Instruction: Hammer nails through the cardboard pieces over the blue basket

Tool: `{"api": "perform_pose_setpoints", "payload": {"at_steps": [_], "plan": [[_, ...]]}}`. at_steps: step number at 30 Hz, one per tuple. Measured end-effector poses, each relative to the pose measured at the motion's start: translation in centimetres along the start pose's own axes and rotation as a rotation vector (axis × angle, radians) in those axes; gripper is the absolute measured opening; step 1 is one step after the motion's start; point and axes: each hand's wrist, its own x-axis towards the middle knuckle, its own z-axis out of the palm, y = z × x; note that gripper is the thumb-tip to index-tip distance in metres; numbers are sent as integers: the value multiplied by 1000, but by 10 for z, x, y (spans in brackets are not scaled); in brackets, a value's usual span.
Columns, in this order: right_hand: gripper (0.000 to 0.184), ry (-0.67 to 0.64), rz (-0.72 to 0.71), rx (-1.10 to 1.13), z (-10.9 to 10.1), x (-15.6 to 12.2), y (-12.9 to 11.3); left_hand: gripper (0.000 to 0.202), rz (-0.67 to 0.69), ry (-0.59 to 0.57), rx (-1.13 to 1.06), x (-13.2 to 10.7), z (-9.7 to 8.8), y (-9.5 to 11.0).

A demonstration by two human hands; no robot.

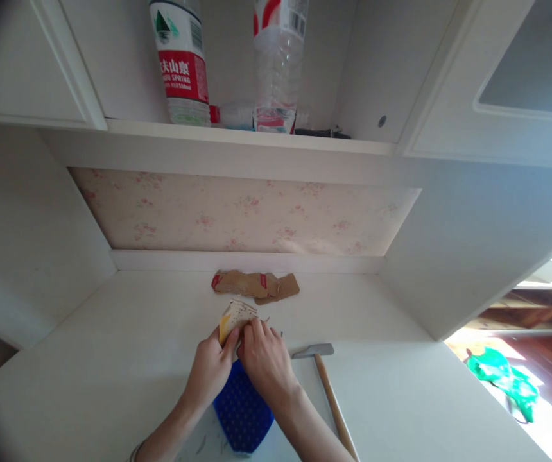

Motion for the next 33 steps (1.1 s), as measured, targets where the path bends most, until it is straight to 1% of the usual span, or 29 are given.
{"api": "perform_pose_setpoints", "payload": {"at_steps": [2,4,7,9,12,14,15,17,18,20,22,27,33], "plan": [[12,-17,26,3,0,1,-1,12,45,10,46,1,2,1],[13,-28,54,28,-1,0,0,16,79,4,118,5,3,2],[13,-37,101,105,-3,-5,6,26,81,-15,261,12,3,2],[13,-41,132,178,-4,-8,11,28,70,-25,307,15,4,3],[16,-38,181,294,-7,-10,18,29,69,-43,281,16,5,3],[13,-24,221,365,-8,-10,20,29,65,-49,235,16,6,3],[15,-16,243,397,-9,-10,20,29,59,-49,217,16,6,3],[27,11,289,439,-12,-11,19,28,53,-40,211,15,5,4],[27,25,311,448,-13,-11,18,28,55,-32,223,14,5,4],[17,55,344,446,-16,-12,15,28,76,-15,251,13,4,6],[13,76,351,436,-19,-13,12,27,97,0,285,11,4,8],[15,109,315,399,-24,-21,7,28,111,1,363,9,6,14],[18,153,247,336,-19,-28,4,26,71,-12,389,6,10,12]]}}
